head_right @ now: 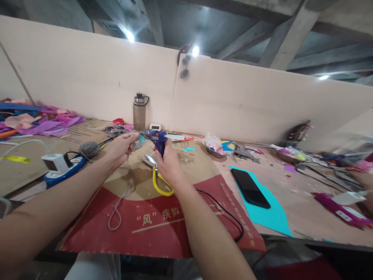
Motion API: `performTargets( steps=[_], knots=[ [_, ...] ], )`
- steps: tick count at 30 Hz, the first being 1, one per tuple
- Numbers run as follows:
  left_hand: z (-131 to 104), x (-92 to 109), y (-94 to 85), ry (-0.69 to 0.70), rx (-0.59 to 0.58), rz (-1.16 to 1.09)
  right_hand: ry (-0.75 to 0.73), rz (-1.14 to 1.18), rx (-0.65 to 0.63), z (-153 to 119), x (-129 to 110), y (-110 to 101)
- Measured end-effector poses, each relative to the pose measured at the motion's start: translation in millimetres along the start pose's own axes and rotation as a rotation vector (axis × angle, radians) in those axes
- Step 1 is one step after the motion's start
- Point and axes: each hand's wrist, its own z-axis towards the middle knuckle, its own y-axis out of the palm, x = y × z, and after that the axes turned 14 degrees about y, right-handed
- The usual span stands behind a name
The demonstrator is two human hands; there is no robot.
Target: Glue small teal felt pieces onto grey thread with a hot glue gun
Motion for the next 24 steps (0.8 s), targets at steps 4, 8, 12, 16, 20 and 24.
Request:
performTargets(
  steps=[4,8,12,16,20,24],
  knots=[
    [-0.4,2.2,0.9,0.003,0.003,0.000,0.004,-0.023,0.006,0.7,0.6,-0.7],
    [0.1,2.1,0.3,0.007,0.003,0.008,0.001,-0.018,0.002,0.9,1.5,-0.2],
    [-0.4,1.8,0.4,-0.009,-0.009,0.014,0.001,-0.001,-0.004,1.1,1.3,0.5],
    [-1.4,4.3,1.5,0.003,-0.010,0.023,0.010,-0.002,-0.016,1.2,0.8,0.3],
    [-1.4,6.5,2.1,0.007,0.003,0.024,0.017,-0.006,-0.003,0.9,1.3,0.3],
    [-0.7,4.5,1.5,0.016,0.010,0.021,0.025,-0.014,0.003,0.8,1.2,0.4]
  ],
)
